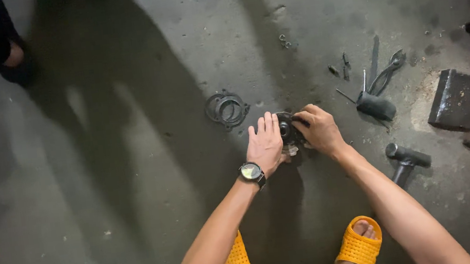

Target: The person sits on the workshop floor assembling a motorcycle clutch hub. They fit clutch shoes into the hub, use pliers to seat springs and small parts, briefly pick up a cloth from a nearby workbench, and continue pressing components into place by hand.

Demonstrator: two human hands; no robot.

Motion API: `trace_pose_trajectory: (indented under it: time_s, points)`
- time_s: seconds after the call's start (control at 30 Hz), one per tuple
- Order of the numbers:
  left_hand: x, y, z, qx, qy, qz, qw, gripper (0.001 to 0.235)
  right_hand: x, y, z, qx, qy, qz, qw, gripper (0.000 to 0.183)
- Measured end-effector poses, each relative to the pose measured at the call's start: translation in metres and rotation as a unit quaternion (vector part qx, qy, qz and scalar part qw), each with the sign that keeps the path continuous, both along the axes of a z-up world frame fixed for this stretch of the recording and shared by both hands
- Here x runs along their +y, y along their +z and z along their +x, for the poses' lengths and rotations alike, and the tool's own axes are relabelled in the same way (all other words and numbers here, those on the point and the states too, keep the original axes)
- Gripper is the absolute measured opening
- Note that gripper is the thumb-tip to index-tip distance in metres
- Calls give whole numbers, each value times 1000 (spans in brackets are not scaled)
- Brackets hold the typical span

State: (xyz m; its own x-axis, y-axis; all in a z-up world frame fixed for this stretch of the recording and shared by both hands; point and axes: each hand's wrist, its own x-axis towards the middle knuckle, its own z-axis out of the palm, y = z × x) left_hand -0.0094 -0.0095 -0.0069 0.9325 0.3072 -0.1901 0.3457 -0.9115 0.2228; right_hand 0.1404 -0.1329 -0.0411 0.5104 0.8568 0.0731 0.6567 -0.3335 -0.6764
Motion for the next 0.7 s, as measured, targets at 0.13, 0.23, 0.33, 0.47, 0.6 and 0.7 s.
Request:
trace_pose_trajectory:
  time_s: [0.13, 0.23, 0.33, 0.47, 0.6, 0.7]
  points:
    - [0, 2, -1, 9, 5, -29, 1000, 125, 2, 3, -3, -28, 7, 8, 1000, 19]
    - [-1, -3, -2, 5, 4, -28, 1000, 123, 2, 5, -3, -59, 29, 2, 998, 20]
    - [-4, -14, -3, 13, -9, 18, 1000, 119, 4, 6, -2, -90, 57, -29, 994, 19]
    - [-4, -12, -2, -18, 13, -15, 1000, 121, 5, 13, 8, -89, 47, -99, 990, 30]
    - [-4, -10, -4, -22, 18, -20, 999, 123, -10, 34, 9, -115, 66, -127, 983, 79]
    - [-4, -6, -3, -17, 17, -38, 999, 124, -6, 80, 1, -213, 95, -152, 960, 86]
